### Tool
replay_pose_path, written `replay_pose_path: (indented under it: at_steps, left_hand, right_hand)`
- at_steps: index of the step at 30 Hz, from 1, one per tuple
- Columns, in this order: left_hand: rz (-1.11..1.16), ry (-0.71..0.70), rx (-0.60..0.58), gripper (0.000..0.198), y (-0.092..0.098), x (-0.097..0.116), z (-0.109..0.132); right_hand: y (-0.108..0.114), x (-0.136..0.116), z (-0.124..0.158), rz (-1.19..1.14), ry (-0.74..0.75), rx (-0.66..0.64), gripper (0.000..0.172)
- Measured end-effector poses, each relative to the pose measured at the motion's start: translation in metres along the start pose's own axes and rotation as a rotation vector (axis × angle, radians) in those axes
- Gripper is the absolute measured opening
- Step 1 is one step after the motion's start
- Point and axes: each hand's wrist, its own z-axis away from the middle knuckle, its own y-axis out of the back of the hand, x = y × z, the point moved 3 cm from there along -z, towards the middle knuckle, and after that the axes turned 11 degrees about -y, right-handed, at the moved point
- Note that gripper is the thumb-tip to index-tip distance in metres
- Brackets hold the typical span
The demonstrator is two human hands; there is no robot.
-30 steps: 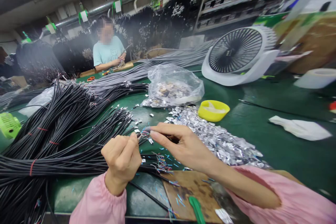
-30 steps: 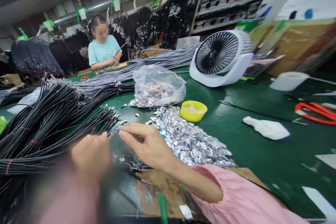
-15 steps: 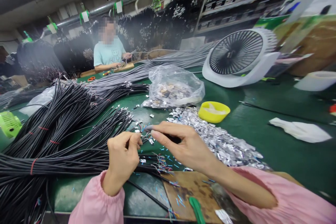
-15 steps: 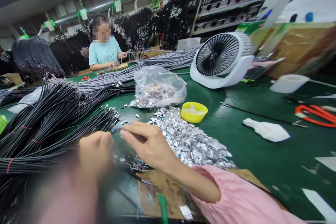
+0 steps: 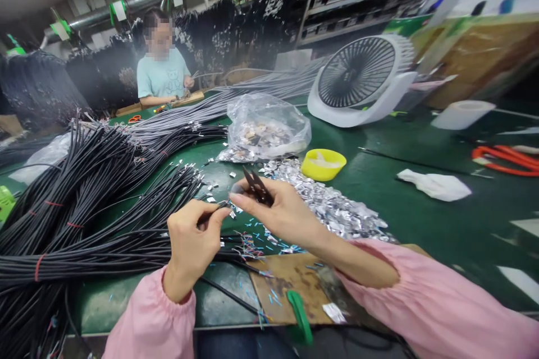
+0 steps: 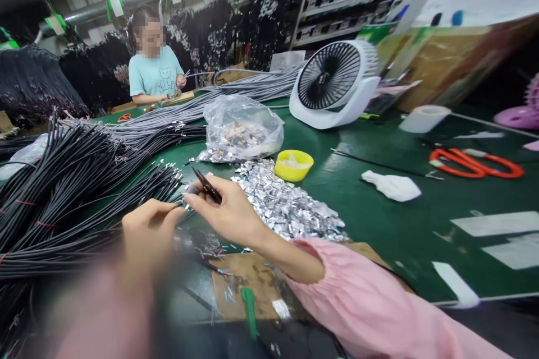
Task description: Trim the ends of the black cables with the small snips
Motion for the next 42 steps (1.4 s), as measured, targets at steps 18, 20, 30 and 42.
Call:
replay_pose_path:
  at_steps: [18,20,30,42]
  left_hand:
    - [0.265,0.230,-0.095,0.023,-0.003,-0.011,-0.007]
    - [0.294,0.230,-0.111,0.029,-0.001,-0.009,-0.008]
    - [0.282,0.233,0.023,0.015,0.001,-0.012,-0.006]
    - [0.202,0.147,0.023,0.014,0.000,-0.006,-0.004]
  right_hand:
    - [-0.014,-0.007,-0.009,0.318,0.491,0.115,0.011]
    - [-0.007,-0.007,-0.013,0.375,0.530,0.221,0.010]
    - [0.005,-0.009,-0.005,0.280,0.353,0.165,0.021]
    - [0.001,-0.010,0.006,0.332,0.437,0.159,0.013]
